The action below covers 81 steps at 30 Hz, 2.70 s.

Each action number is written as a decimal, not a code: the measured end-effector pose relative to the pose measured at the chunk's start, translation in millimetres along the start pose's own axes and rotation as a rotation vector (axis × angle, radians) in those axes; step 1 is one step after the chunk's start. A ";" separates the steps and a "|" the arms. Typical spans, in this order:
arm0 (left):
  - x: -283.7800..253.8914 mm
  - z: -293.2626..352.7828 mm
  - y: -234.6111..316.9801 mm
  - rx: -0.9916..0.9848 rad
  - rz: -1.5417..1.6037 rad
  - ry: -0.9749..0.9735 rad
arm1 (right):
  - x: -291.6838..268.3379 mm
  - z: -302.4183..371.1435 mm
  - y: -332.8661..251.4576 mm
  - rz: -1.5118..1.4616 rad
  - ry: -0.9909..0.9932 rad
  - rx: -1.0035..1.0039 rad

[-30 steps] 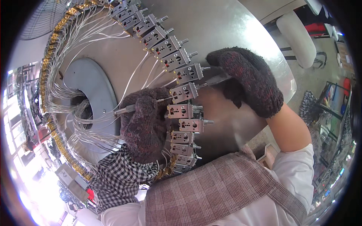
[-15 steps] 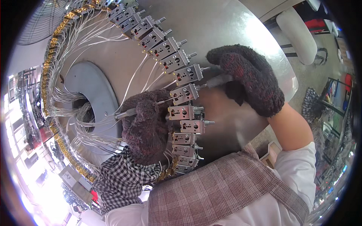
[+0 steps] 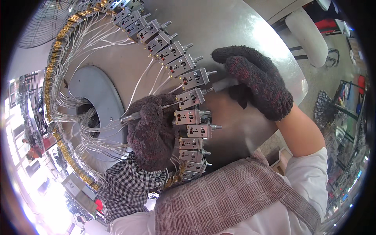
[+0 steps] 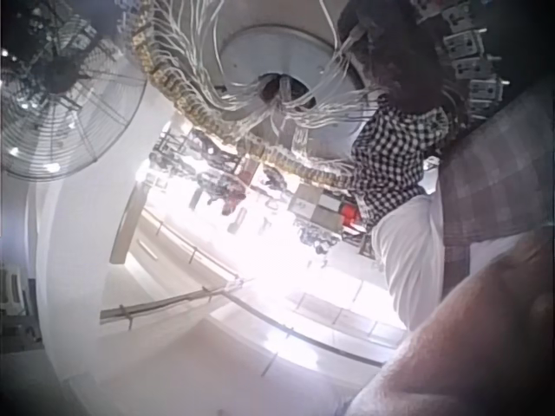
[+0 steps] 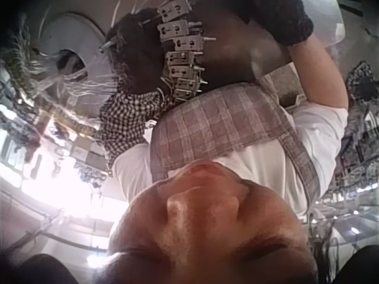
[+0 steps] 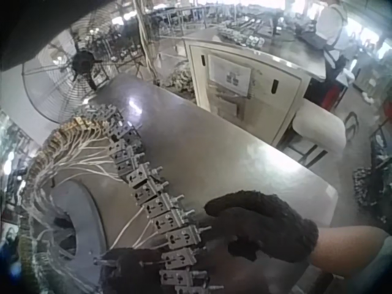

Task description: Manually wiring and assembling a complex circular electronic component at a workstation.

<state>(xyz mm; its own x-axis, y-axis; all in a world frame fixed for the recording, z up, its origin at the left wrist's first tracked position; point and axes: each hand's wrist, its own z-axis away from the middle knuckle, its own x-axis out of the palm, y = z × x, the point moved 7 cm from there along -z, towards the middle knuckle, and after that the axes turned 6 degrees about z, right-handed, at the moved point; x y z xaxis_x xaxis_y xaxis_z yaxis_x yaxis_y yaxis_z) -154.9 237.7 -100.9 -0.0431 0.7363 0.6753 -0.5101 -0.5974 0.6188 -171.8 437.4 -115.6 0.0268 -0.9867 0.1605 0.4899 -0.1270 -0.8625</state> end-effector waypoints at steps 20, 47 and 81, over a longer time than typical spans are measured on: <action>8.7 -4.0 8.1 0.022 -0.010 -0.153 | 3.5 -2.6 -0.5 0.005 0.045 -0.133; -18.0 -4.0 10.8 -0.012 -0.085 -0.057 | 9.7 -6.5 -2.3 0.036 -0.059 0.069; -38.8 19.1 34.9 0.162 -0.170 -0.030 | 18.1 46.8 25.0 -0.155 0.150 -0.113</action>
<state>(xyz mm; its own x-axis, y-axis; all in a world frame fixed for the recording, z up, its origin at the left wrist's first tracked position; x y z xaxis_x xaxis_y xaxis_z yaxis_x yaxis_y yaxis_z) -154.7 182.3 -97.8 0.0582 0.8223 0.5660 -0.3634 -0.5107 0.7792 -118.3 421.1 -111.8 -0.1751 -0.9574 0.2295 0.3768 -0.2805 -0.8828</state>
